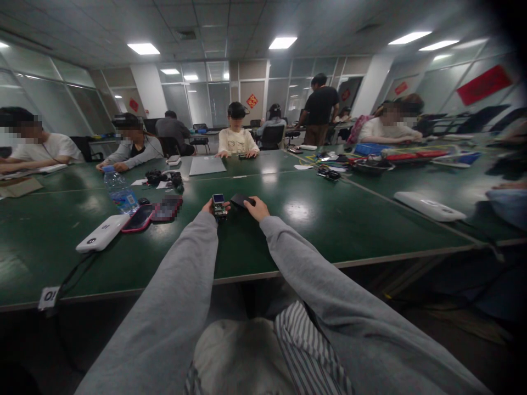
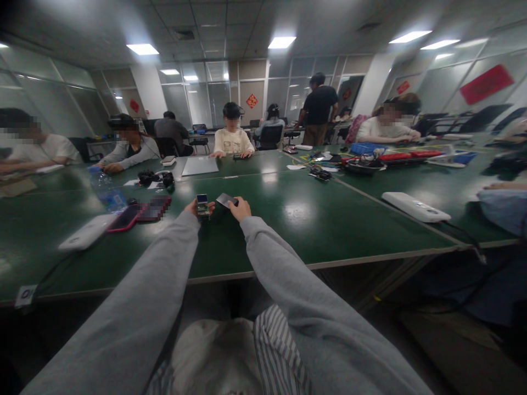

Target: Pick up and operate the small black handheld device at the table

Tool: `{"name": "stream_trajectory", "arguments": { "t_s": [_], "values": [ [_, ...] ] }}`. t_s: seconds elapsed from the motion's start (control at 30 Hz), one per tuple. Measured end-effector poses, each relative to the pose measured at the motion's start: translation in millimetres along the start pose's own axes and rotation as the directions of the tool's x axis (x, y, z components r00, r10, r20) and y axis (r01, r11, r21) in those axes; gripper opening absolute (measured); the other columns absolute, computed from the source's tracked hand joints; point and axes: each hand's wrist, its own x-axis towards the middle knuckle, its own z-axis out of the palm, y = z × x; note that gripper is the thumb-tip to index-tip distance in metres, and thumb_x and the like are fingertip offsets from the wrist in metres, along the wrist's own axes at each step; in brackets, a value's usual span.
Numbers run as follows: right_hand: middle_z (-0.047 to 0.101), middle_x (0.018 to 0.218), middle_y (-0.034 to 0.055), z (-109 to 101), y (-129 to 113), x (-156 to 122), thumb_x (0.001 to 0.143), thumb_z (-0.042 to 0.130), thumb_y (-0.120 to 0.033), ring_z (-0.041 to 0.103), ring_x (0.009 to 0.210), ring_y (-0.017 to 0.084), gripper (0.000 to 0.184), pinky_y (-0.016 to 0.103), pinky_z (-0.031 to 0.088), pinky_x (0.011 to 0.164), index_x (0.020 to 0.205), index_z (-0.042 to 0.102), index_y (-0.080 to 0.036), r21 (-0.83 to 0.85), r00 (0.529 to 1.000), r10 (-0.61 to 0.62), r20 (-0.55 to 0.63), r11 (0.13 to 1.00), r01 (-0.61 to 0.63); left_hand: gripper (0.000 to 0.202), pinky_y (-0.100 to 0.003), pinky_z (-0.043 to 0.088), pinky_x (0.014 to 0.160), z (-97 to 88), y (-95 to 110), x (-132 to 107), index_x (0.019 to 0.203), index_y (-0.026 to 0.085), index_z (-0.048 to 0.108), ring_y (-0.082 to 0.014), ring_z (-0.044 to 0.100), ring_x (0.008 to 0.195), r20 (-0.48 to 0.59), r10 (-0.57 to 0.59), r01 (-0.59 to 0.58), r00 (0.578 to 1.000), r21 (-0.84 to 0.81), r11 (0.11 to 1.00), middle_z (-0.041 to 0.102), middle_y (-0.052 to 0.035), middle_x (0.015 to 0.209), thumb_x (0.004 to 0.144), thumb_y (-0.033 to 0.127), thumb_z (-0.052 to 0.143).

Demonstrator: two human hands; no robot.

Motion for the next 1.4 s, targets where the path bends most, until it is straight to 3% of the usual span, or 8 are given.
{"name": "stream_trajectory", "arguments": {
  "t_s": [0.1, 0.17, 0.3, 0.47, 0.57, 0.73, 0.9, 1.4],
  "values": [
    [0.06, 0.102, 0.0077, -1, 3, 4, 0.079, 0.051, -0.043, 0.056, 0.097, 0.018, 0.037, 0.032, 0.042, 0.087, 0.105, 0.056, -0.018, 0.038, 0.996, 0.092, -0.013, 0.995, -0.091, 0.047, -0.033, 0.051, 0.061, 3.9, 0, -4, 0.122, 0.012, 0.043, -0.0242, 0.065, 0.084, -0.066, 0.036, -0.033, 0.997, 0.047, 0.998, 0.058, -0.0182, 0.115, 0.089, 0.041, 0.028],
    [0.059, 0.1, 0.0068, 0, 4, 5, 0.08, 0.051, -0.043, 0.056, 0.095, 0.018, 0.035, 0.032, 0.043, 0.086, 0.105, 0.055, -0.019, 0.035, 0.998, 0.067, -0.006, 0.997, -0.066, 0.047, -0.034, 0.051, 0.061, 6.5, 0, -6, 0.122, 0.011, 0.044, -0.0244, 0.065, 0.083, -0.079, 0.035, -0.031, 0.996, 0.05, 0.998, 0.058, -0.019, 0.115, 0.088, 0.041, 0.029],
    [0.054, 0.1, 0.0068, 3, 2, -1, 0.078, 0.054, -0.037, 0.054, 0.095, 0.017, 0.034, 0.032, 0.043, 0.087, 0.109, 0.053, -0.021, -0.067, 0.994, -0.111, -0.007, 0.992, 0.11, 0.047, -0.034, 0.051, 0.061, 7.9, 0, -6, 0.122, 0.011, 0.044, -0.0247, 0.065, 0.084, -0.081, 0.037, -0.033, 0.996, 0.048, 0.998, 0.059, -0.0191, 0.115, 0.089, 0.04, 0.027],
    [0.045, 0.101, 0.0052, 5, 3, -6, 0.071, 0.062, -0.026, 0.05, 0.096, 0.017, 0.043, 0.031, 0.042, 0.087, 0.113, 0.051, -0.024, -0.177, 0.94, -0.331, 0.081, 0.924, 0.34, 0.047, -0.037, 0.052, 0.067, 3.4, -1, 0, 0.123, 0.014, 0.043, -0.0253, 0.064, 0.09, -0.069, 0.037, -0.036, 0.997, 0.011, 0.999, 0.059, -0.0169, 0.116, 0.089, 0.042, 0.028],
    [0.044, 0.1, 0.0056, 6, 5, -5, 0.072, 0.062, -0.028, 0.047, 0.098, 0.018, 0.043, 0.033, 0.041, 0.087, 0.113, 0.051, -0.024, -0.215, 0.94, -0.332, 0.078, 0.915, 0.341, 0.047, -0.037, 0.052, 0.067, 2.1, 0, 0, 0.122, 0.014, 0.044, -0.025, 0.064, 0.088, -0.059, 0.04, -0.039, 0.997, 0.023, 0.999, 0.058, -0.0174, 0.116, 0.089, 0.042, 0.027],
    [0.037, 0.114, 0.009, 3, -6, -11, 0.076, 0.056, -0.045, 0.04, 0.106, 0.024, 0.041, 0.04, 0.038, 0.089, 0.111, 0.054, -0.024, -0.249, 0.925, -0.372, -0.074, 0.905, 0.344, 0.046, -0.035, 0.052, 0.068, 8.3, 0, -8, 0.123, 0.013, 0.044, -0.0238, 0.065, 0.086, -0.061, 0.056, -0.053, 0.997, 0.044, 0.998, 0.057, -0.0181, 0.118, 0.089, 0.04, 0.027],
    [0.034, 0.118, 0.0099, -7, -21, -20, 0.083, 0.045, -0.045, 0.039, 0.106, 0.024, 0.038, 0.04, 0.035, 0.091, 0.112, 0.051, -0.021, -0.221, 0.895, -0.414, -0.168, 0.9, 0.375, 0.048, -0.036, 0.052, 0.071, 18.5, -3, -17, 0.125, 0.015, 0.042, -0.0239, 0.064, 0.091, -0.021, 0.053, -0.052, 0.998, 0.048, 0.997, 0.058, -0.0165, 0.118, 0.089, 0.042, 0.026],
    [0.047, 0.106, 0.0089, -6, -27, -23, 0.085, 0.045, -0.04, 0.042, 0.103, 0.022, 0.031, 0.035, 0.036, 0.091, 0.105, 0.052, -0.017, -0.193, 0.843, -0.521, -0.132, 0.848, 0.494, 0.05, -0.031, 0.052, 0.062, 8.8, -9, -2, 0.125, 0.012, 0.044, -0.0241, 0.065, 0.086, 0.014, 0.064, -0.065, 0.998, 0.104, 0.992, 0.065, -0.0163, 0.103, 0.089, 0.044, 0.029]
  ]
}}
